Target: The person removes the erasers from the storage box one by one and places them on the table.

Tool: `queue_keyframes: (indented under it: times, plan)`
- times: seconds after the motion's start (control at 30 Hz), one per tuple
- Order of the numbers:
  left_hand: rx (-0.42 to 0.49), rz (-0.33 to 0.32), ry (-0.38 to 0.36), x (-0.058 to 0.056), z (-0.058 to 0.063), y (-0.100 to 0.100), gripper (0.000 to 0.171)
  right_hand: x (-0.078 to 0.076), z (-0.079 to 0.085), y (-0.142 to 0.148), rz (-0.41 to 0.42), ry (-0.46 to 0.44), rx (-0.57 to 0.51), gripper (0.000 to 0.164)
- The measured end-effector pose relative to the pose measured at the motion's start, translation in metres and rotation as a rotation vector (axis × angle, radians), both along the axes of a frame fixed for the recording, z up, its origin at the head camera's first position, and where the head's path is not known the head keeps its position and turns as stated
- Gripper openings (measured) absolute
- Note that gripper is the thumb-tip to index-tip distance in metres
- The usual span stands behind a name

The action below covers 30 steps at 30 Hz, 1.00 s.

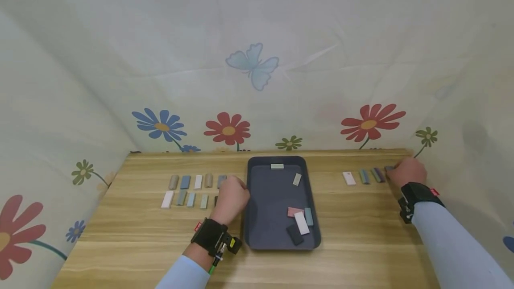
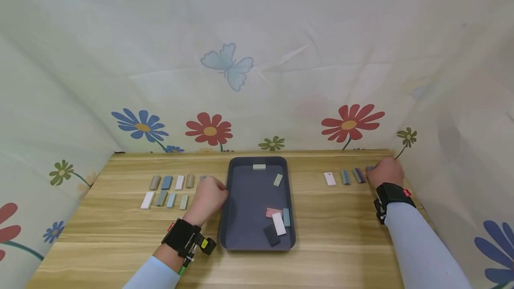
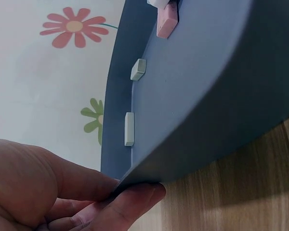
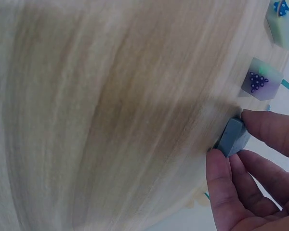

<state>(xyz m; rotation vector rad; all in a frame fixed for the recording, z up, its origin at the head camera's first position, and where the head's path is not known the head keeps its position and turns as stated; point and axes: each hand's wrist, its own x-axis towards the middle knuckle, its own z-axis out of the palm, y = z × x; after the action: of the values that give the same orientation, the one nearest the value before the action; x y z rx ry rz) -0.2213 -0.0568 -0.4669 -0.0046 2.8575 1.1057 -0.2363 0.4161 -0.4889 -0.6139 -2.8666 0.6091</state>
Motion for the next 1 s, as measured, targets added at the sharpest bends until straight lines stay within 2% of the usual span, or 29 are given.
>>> queue_keyframes:
  times: [0.2,0.33,0.43,0.5,0.6,0.77,0.9,1.0]
  plan:
    - [0.006,0.011,-0.011,0.000,-0.002,0.000,0.039,0.002,0.005,-0.004,-0.004,-0.012,-0.007,0.030]
    - [-0.002,0.000,0.007,0.001,-0.002,-0.001,0.040,0.006,0.016,-0.015,-0.034,-0.005,-0.048,0.037]
    - [-0.011,-0.007,0.019,0.001,-0.002,-0.001,0.040,0.005,0.027,-0.031,-0.010,0.022,-0.046,0.044]
    - [-0.019,-0.006,0.027,0.001,-0.003,-0.001,0.040,0.003,0.037,-0.048,0.047,0.047,-0.042,0.051]
    - [-0.031,-0.003,0.038,0.000,-0.004,0.000,0.040,0.000,0.052,-0.079,0.148,0.070,-0.021,0.051]
    - [-0.034,0.008,0.037,0.000,-0.003,0.001,0.039,-0.004,0.077,-0.145,0.323,0.022,-0.101,0.054]
    - [-0.029,0.011,0.033,0.001,-0.001,0.002,0.040,-0.007,0.081,-0.195,0.442,-0.005,-0.118,0.051]
    - [-0.034,0.013,0.031,0.000,-0.001,0.003,0.040,-0.009,0.077,-0.222,0.489,-0.039,-0.116,0.034]
